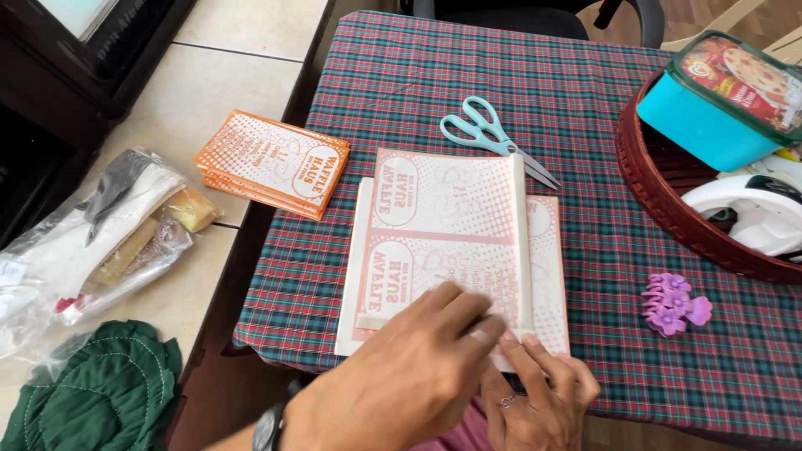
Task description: Folding paper bags along pre-scored lines and securing them with tape.
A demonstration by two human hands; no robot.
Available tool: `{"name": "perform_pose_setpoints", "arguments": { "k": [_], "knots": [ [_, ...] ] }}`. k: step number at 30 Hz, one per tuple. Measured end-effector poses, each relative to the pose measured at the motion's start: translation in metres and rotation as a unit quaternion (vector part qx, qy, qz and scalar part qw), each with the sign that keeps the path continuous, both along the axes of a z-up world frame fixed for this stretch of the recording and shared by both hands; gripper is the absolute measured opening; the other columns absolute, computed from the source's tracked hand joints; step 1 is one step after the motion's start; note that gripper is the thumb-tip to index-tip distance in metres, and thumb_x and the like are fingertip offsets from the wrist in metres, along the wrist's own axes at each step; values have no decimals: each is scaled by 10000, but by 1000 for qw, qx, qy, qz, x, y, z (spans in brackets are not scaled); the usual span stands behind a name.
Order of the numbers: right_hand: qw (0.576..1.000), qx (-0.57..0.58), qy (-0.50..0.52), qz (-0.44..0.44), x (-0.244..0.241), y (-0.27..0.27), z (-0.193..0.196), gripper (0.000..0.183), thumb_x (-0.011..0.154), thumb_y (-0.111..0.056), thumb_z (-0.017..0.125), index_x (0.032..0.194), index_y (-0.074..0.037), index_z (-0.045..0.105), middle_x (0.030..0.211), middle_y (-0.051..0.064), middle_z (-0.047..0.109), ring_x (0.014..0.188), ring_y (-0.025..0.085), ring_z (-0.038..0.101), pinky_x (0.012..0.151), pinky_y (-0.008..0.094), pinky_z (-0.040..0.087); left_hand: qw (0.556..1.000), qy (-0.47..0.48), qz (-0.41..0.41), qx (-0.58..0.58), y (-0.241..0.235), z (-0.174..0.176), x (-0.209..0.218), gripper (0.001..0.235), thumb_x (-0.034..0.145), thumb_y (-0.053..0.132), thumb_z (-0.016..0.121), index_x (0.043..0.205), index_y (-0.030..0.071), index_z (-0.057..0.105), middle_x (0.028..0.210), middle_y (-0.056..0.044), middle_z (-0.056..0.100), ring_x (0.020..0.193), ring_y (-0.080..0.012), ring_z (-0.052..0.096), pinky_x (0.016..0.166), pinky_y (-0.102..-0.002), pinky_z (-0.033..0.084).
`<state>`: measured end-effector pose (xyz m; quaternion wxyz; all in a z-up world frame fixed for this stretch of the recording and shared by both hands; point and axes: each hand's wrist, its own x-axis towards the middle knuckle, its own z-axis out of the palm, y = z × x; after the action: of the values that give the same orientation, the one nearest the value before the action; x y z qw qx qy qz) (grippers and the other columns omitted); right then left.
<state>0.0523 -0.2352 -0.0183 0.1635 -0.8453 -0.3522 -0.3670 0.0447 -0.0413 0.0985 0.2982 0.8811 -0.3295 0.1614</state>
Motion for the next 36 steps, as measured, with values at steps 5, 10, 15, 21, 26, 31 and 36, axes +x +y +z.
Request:
{"name": "perform_pose_setpoints", "arguments": {
  "k": [5, 10, 15, 21, 26, 31, 36],
  "knots": [
    [998, -31, 4, -50, -4, 6, 10, 357, 1046, -279, 465, 1154, -298, 805, 1244, 0, 710, 1085, 201, 621, 980, 417, 383, 993, -17, 104, -50, 3, -70, -26, 285, 1019, -29, 475, 1226, -184, 593, 1255, -295, 568, 1131, -440, 550, 915, -515, 499],
    [998, -40, -3, -51, -2, 8, 14, 368, 1058, -284, 452, 1160, -327, 803, 1175, -35, 714, 1050, 176, 616, 989, 391, 369, 991, 16, 104, -84, 36, -80, -47, 342, 1027, -30, 464, 1328, -160, 560, 1381, -332, 542, 1273, -499, 539, 1096, -571, 460],
    [996, -39, 41, -71, -8, 8, 14, 283, 1039, -278, 549, 1181, -337, 786, 1196, -71, 690, 1093, 171, 603, 1023, 400, 367, 984, -5, 159, -81, 66, -73, -65, 285, 1036, 21, 489, 1270, -98, 600, 1317, -290, 589, 1223, -461, 604, 1059, -530, 503],
    [996, -27, 40, -71, -7, 12, 13, 270, 1022, -295, 570, 1174, -342, 788, 1192, -64, 692, 1079, 172, 607, 1022, 396, 372, 941, -80, 326, -29, 53, -57, -55, 266, 997, 6, 558, 1226, -106, 636, 1236, -259, 616, 1079, -404, 605, 999, -480, 532],
    [997, -47, -22, -49, 1, 3, 6, 287, 1039, -302, 538, 1169, -355, 788, 1184, -75, 692, 1026, 155, 625, 969, 378, 389, 987, -58, 129, -78, 13, -89, -42, 346, 1094, 12, 396, 1309, -205, 557, 1321, -383, 552, 1224, -554, 566, 1018, -601, 510],
    [998, -54, 7, -38, 3, -5, 6, 242, 992, -285, 657, 1193, -341, 779, 1215, -78, 691, 1061, 150, 630, 988, 379, 389, 972, -38, 224, -66, 61, -90, -64, 325, 1024, -4, 514, 1316, -130, 582, 1357, -318, 566, 1260, -491, 564, 1120, -556, 478],
    [998, -11, 57, -35, -3, -14, -11, 397, 910, -74, 700, 1290, -173, 639, 1225, -27, 759, 1138, 163, 684, 1083, 403, 363, 912, -126, 381, -81, 37, -75, -59, 251, 1011, 10, 551, 1229, -75, 643, 1284, -269, 604, 1051, -415, 625, 951, -493, 564]
  ]
}}
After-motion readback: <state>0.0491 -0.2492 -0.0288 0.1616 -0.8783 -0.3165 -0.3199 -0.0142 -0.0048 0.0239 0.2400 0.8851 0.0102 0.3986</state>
